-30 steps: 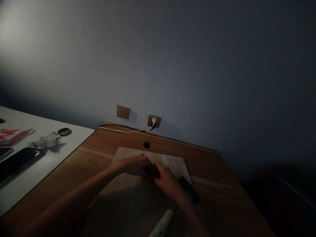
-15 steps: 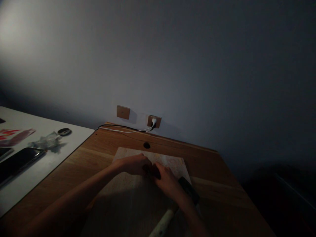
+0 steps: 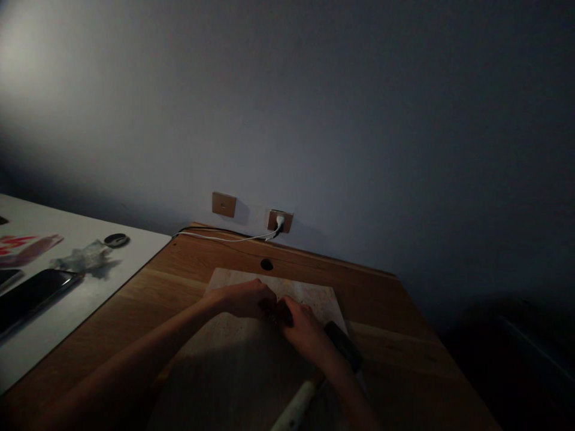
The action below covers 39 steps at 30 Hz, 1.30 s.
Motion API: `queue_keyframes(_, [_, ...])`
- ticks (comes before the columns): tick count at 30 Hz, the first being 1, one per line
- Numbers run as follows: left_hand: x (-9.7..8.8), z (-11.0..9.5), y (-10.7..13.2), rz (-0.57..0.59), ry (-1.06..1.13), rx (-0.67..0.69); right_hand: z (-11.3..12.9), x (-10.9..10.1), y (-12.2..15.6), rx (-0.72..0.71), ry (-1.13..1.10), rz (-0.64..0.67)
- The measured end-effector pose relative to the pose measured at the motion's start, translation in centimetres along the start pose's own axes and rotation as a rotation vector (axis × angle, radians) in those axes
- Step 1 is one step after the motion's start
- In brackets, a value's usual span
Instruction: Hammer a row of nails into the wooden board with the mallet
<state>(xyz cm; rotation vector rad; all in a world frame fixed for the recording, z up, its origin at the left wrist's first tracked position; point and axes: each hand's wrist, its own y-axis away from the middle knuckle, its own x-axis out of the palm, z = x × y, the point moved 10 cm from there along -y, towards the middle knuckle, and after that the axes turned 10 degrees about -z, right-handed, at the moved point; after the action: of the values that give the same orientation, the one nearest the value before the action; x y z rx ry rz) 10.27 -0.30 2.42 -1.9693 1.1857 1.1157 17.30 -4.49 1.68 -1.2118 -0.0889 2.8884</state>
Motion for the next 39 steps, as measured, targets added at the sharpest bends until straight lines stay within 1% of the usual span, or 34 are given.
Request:
queue_keyframes(9, [0.0,0.2,0.0,-0.002,0.012,-0.013,-0.9,0.1,0.1,0.018,0.009,-0.005])
queue_keyframes(22, [0.5,0.6,-0.2,-0.036,0.039,-0.004,-0.1,0.2,0.3,0.02,-0.009,-0.049])
queue_keyframes(25, [0.4,0.4,0.0,-0.012,0.032,-0.015,0.0,0.3,0.4,0.021,-0.022,-0.057])
queue_keyframes(28, [0.5,0.2,0.1,0.037,0.023,-0.023,-0.2,0.4,0.5,0.026,-0.021,-0.068])
queue_keyframes(33, [1.2,-0.1,0.3,0.114,-0.101,-0.004,-0.2,0.4,0.3,0.019,-0.005,-0.086])
queue_keyframes(36, [1.5,-0.4,0.3,0.117,-0.12,0.022,0.1,0.4,0.3,0.011,-0.001,-0.085])
queue_keyframes(39, [1.7,-0.8,0.4,0.118,-0.055,0.041,0.3,0.5,0.4,0.01,-0.013,-0.082])
